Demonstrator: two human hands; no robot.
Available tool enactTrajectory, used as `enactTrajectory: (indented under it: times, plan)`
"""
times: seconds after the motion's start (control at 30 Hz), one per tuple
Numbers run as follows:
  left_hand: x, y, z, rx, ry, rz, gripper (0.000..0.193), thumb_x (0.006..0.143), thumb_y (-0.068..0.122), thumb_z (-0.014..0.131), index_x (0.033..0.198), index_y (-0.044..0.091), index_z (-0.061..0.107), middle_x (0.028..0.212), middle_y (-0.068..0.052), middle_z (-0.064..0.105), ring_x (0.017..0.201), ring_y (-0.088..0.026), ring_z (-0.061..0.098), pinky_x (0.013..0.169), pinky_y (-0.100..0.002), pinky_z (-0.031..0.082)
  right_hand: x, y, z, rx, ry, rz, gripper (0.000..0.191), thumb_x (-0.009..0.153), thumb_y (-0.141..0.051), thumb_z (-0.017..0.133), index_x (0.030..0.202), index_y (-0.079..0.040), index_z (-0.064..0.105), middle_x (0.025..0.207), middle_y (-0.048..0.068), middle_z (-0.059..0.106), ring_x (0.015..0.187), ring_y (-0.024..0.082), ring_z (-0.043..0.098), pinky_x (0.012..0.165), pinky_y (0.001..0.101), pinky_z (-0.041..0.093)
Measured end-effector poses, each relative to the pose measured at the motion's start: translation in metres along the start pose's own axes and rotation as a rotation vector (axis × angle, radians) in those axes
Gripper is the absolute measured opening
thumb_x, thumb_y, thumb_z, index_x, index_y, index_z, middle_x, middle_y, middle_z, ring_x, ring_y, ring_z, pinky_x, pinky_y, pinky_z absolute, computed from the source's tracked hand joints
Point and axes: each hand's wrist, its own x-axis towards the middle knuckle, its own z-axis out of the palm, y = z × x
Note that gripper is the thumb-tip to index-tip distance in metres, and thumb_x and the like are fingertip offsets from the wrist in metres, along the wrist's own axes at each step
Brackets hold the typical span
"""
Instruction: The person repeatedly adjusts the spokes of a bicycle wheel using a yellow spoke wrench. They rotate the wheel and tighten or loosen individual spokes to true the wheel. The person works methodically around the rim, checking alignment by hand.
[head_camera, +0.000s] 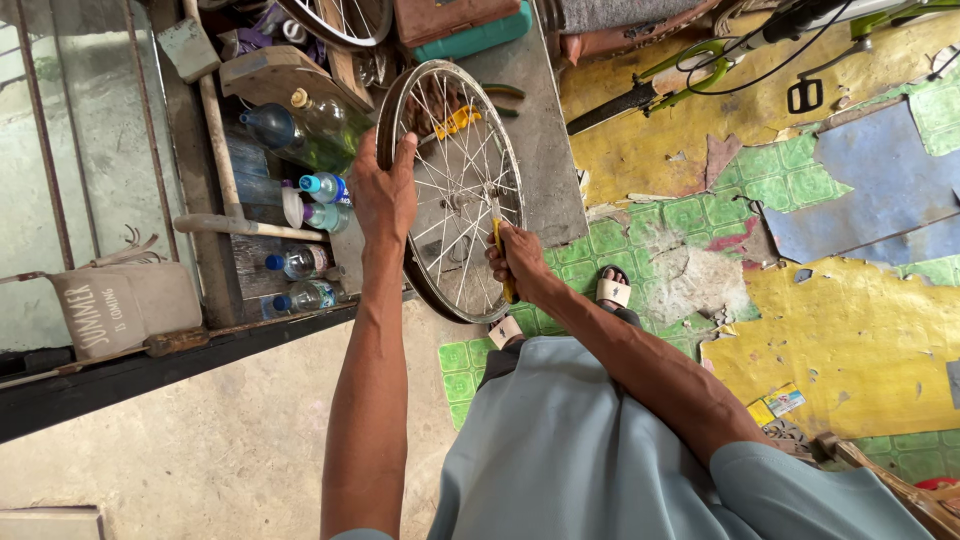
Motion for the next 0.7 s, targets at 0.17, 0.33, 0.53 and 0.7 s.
enactTrajectory:
  times: [0.17, 0.33, 0.53, 0.7]
  plan:
    - [0.002, -0.009, 0.006, 0.024, 0.028, 0.009, 0.051, 0.095, 0.048, 0.067, 0.125, 0.006, 0.067, 0.104, -0.014, 0.072, 0.097, -0.029, 0.071, 0.087, -0.047, 0.055, 0.003, -0.007, -0.003, 0.009, -0.011, 0.061, 0.03, 0.106, -0.032, 0.044, 0.095, -0.005, 0.051, 0.07, 0.001, 0.049, 0.049, 0.005, 0.038, 0.04, 0.0216, 0.035]
    - [0.002, -0.013, 0.011, 0.025, 0.049, 0.084, 0.058, 0.097, 0.049, 0.068, 0.13, 0.002, 0.062, 0.111, -0.018, 0.071, 0.102, -0.034, 0.07, 0.089, -0.048, 0.054, 0.003, -0.016, -0.005, -0.026, -0.066, 0.033, 0.026, 0.107, -0.027, 0.045, 0.098, -0.004, 0.052, 0.072, 0.001, 0.05, 0.051, 0.006, 0.039, 0.041, 0.023, 0.036]
    - [0.003, -0.009, 0.007, 0.044, 0.026, 0.035, 0.05, 0.095, 0.047, 0.068, 0.123, 0.006, 0.067, 0.103, -0.015, 0.074, 0.096, -0.032, 0.071, 0.086, -0.048, 0.053, -0.008, -0.004, 0.001, -0.294, 0.139, -0.169, 0.037, 0.106, -0.036, 0.043, 0.091, -0.005, 0.056, 0.065, 0.003, 0.052, 0.047, 0.01, 0.046, 0.038, 0.0294, 0.041]
    - [0.004, -0.007, 0.001, 0.043, 0.035, 0.006, 0.042, 0.096, 0.045, 0.067, 0.115, 0.008, 0.069, 0.094, -0.01, 0.074, 0.086, -0.025, 0.071, 0.081, -0.045, 0.055, -0.006, 0.009, -0.008, -0.813, 0.352, -0.646, 0.047, 0.111, -0.043, 0.037, 0.088, -0.007, 0.057, 0.062, 0.003, 0.048, 0.051, 0.011, 0.043, 0.039, 0.0328, 0.037]
